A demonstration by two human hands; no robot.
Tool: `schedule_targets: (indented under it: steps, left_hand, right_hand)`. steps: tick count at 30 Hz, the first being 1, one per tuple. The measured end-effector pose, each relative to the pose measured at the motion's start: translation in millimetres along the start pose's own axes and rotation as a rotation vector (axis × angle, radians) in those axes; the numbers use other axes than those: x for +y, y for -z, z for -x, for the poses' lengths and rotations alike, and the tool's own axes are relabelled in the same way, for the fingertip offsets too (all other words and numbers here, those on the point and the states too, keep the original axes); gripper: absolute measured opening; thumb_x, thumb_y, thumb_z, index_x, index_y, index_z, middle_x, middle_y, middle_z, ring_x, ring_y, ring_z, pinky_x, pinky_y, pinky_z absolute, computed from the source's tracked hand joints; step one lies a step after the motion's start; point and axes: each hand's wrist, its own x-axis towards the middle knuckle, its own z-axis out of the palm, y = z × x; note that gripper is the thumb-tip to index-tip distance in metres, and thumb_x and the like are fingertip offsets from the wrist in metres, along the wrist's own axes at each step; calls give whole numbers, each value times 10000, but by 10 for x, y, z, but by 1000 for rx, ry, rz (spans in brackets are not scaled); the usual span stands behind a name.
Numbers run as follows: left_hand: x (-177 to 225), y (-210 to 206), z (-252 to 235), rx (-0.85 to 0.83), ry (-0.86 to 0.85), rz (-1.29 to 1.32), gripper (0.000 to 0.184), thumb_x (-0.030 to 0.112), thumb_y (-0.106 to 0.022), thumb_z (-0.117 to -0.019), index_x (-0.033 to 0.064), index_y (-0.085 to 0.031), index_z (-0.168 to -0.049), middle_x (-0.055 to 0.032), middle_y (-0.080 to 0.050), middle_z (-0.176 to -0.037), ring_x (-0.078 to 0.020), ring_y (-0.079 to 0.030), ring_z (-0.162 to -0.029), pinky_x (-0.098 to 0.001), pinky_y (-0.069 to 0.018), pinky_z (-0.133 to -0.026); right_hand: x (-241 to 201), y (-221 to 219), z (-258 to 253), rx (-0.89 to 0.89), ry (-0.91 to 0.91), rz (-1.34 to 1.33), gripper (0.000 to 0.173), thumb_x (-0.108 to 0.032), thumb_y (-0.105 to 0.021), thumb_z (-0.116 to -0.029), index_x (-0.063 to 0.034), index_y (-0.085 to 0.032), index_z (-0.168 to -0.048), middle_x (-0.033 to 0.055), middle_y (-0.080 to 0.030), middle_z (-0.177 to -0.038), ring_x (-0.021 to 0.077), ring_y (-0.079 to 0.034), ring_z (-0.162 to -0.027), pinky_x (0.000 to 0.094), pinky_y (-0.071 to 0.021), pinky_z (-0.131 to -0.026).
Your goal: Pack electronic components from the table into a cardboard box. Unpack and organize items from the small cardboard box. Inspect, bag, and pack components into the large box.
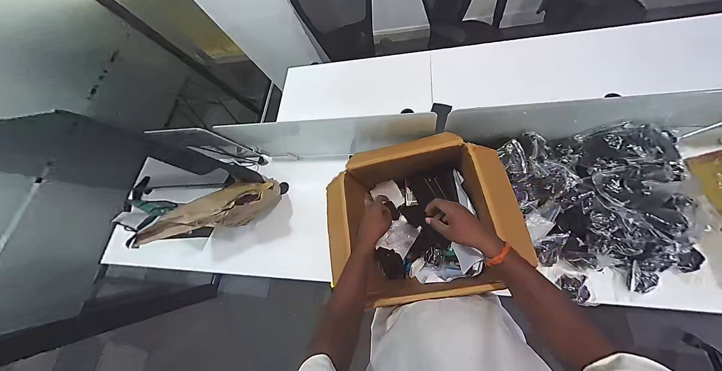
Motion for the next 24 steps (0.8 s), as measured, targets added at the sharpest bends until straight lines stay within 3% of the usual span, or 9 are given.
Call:
schedule_targets:
  steps: [3, 7, 10, 12, 16, 21, 24]
  left_hand:
    - [-139, -154, 90, -241, 96, -287, 382, 115, -638, -856, 64, -664, -1234, -232, -685, -1185, -437, -662, -1105, -686, -528, -890]
    - [-138, -255, 71, -366, 67, -396, 371, 115, -686, -830, 40, -675, -1193, -225, -682, -1198, -443, -647, -1133, -676, -526, -902]
    - [23, -315, 79, -421, 65, -453, 340, 107, -695, -834, 0, -676, -1156, -247, -676, -1193, -463, -644, -1126, -688, -525, -881]
    - [97, -419, 162, -512, 53, -497, 322, 97, -689, -861, -14, -673, -1163, -259, -659, -1221, -475, -628, -1147, -691, -518, -881]
    - [65, -691, 367, -720, 41, -547, 260, 152, -653, -927, -36, -693, -1102, -262, -662, -1221, -464, -626, -1155, -682, -508, -894]
    - [-19, -814, 451, -766, 213, -682, 442, 334, -732, -865, -29, -705, -1115, -216, -655, -1264, -399, -633, -1170, -617, -527, -919]
    - [-48, -807, 479, -771, 277, -738, 438, 350, -632, -923, -48, -691, -1096, -220, -671, -1225, -383, -651, -1143, -602, -518, -908]
  right_hand:
    - [-38, -253, -415, -151, -37, 210, 289, -354, -576, -997, -109, -681, -1110, 95, -686, -1054, 261, -666, -967, 510, -535, -890]
    - [255, -810, -689, -455, -81, 436, 252, -250, -577, -972, -25, -689, -989, 214, -689, -991, 417, -673, -973, 658, -520, -818]
    - [515, -1183, -446, -768, -127, 581, 221, -157, -669, -920, 26, -689, -1043, 264, -682, -1060, 473, -659, -1013, 709, -505, -844]
    - [586, -1314, -284, -866, -170, 633, 271, -176, -694, -919, 34, -695, -1090, 270, -679, -1131, 478, -645, -1080, 715, -484, -903]
    - [681, -1414, -224, -881, -183, 710, 322, -268, -660, -959, 17, -707, -1102, 261, -679, -1172, 473, -636, -1125, 720, -477, -921]
    - [609, -1418, -95, -833, -194, 784, 311, -130, -554, -1003, -13, -632, -1281, 271, -657, -1230, 496, -631, -1129, 701, -495, -898]
    - [640, -1450, -136, -824, -245, 809, 403, -146, -577, -979, -25, -562, -1363, 283, -657, -1208, 506, -636, -1108, 701, -497, -884]
